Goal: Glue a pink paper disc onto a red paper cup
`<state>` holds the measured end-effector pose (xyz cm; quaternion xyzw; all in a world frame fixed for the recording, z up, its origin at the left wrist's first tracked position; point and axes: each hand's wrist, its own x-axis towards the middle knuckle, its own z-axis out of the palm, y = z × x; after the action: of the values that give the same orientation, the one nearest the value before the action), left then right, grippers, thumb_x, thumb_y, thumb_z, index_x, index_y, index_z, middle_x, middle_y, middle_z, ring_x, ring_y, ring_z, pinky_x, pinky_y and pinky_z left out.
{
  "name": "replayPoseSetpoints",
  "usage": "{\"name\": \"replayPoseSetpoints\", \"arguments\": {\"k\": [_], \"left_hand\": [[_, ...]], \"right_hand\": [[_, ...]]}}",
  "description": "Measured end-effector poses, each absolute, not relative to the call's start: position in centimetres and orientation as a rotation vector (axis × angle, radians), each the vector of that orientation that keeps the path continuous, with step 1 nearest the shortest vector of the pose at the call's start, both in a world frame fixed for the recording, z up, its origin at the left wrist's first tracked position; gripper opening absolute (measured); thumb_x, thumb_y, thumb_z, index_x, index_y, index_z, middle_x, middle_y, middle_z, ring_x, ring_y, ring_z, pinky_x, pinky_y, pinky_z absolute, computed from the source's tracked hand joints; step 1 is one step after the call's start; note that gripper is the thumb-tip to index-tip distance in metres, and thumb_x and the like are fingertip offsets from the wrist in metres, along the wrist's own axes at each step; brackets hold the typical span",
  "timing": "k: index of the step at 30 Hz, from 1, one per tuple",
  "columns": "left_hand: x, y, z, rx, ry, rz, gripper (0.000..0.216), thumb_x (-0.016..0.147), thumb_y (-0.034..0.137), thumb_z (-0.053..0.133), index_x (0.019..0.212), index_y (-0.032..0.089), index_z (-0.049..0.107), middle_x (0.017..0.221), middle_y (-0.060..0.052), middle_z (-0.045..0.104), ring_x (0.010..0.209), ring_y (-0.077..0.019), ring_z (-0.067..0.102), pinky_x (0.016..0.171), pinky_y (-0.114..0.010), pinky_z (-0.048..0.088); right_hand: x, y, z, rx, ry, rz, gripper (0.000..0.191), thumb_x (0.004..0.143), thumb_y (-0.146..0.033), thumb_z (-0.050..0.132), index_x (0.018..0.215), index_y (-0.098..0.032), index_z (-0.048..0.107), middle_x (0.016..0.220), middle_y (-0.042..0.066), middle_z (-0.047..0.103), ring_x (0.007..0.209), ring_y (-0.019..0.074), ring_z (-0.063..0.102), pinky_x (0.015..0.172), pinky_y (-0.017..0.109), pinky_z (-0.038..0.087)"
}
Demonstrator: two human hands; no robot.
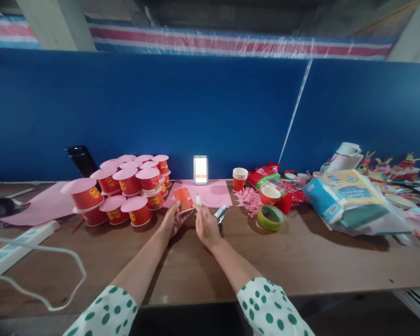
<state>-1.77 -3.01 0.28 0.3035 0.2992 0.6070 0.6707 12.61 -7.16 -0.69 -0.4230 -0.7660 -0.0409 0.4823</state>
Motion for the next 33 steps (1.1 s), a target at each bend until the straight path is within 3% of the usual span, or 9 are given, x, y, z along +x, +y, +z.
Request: {"name": "replayPoseSetpoints", "arguments": {"k": [5,13,18,24,29,33], "left_hand": [[-2.03,-3.02,0.17,0.687,0.649,1.331,0.037,0.070,0.039,0.071,0.097,0.017,0.058,0.089,-0.007,0.071,0.089,-0.0234,0.068,0.086,-0.041,0.052],[-2.31,-3.02,-0.03,0.713,0.627,1.312,0.036,0.072,0.039,0.070,0.099,0.016,0.061,0.094,-0.007,0.071,0.092,-0.0223,0.067,0.086,-0.037,0.053],[-2.28,-3.24,0.23,0.755,0.616,1.318,0.035,0.074,0.038,0.070,0.100,0.017,0.061,0.095,-0.006,0.071,0.090,-0.0204,0.067,0.081,-0.032,0.054],[-2.08,-3.45,0.45,0.790,0.630,1.349,0.040,0.069,0.037,0.074,0.102,0.018,0.059,0.093,-0.004,0.070,0.084,-0.0185,0.067,0.076,-0.030,0.052],[-2.01,-3.71,0.49,0.820,0.616,1.326,0.038,0.068,0.035,0.075,0.097,0.017,0.059,0.083,-0.002,0.067,0.075,-0.0156,0.065,0.074,-0.029,0.050],[-1.91,-3.70,0.32,0.867,0.606,1.299,0.049,0.066,0.029,0.076,0.109,0.017,0.057,0.090,-0.004,0.067,0.079,-0.0167,0.064,0.075,-0.029,0.049]], "right_hand": [[12.70,-6.99,-0.99,-1.048,-1.813,-0.116,0.048,0.094,-0.014,0.034,0.141,-0.011,0.030,0.122,0.019,0.058,0.111,0.0249,0.061,0.091,0.040,0.053],[12.73,-7.31,-0.73,-0.994,-1.905,-0.136,0.042,0.091,-0.011,0.038,0.133,-0.013,0.044,0.120,0.015,0.063,0.112,0.0234,0.060,0.095,0.039,0.052],[12.84,-7.56,-0.38,-0.971,-1.881,-0.120,0.044,0.093,-0.012,0.036,0.136,-0.016,0.041,0.122,0.013,0.061,0.113,0.0212,0.059,0.096,0.037,0.051],[13.03,-7.61,-0.23,-0.942,-1.859,-0.140,0.036,0.092,-0.016,0.041,0.127,-0.019,0.048,0.105,0.012,0.066,0.099,0.0228,0.064,0.085,0.037,0.055],[12.60,-7.76,-0.26,-0.911,-1.888,-0.159,0.068,0.079,-0.038,0.067,0.135,-0.014,0.037,0.120,0.018,0.059,0.114,0.0305,0.057,0.093,0.045,0.052],[12.68,-7.96,-0.09,-0.865,-1.868,-0.219,0.036,0.088,-0.025,0.057,0.123,-0.019,0.050,0.101,0.012,0.067,0.095,0.0259,0.064,0.082,0.041,0.055]]}}
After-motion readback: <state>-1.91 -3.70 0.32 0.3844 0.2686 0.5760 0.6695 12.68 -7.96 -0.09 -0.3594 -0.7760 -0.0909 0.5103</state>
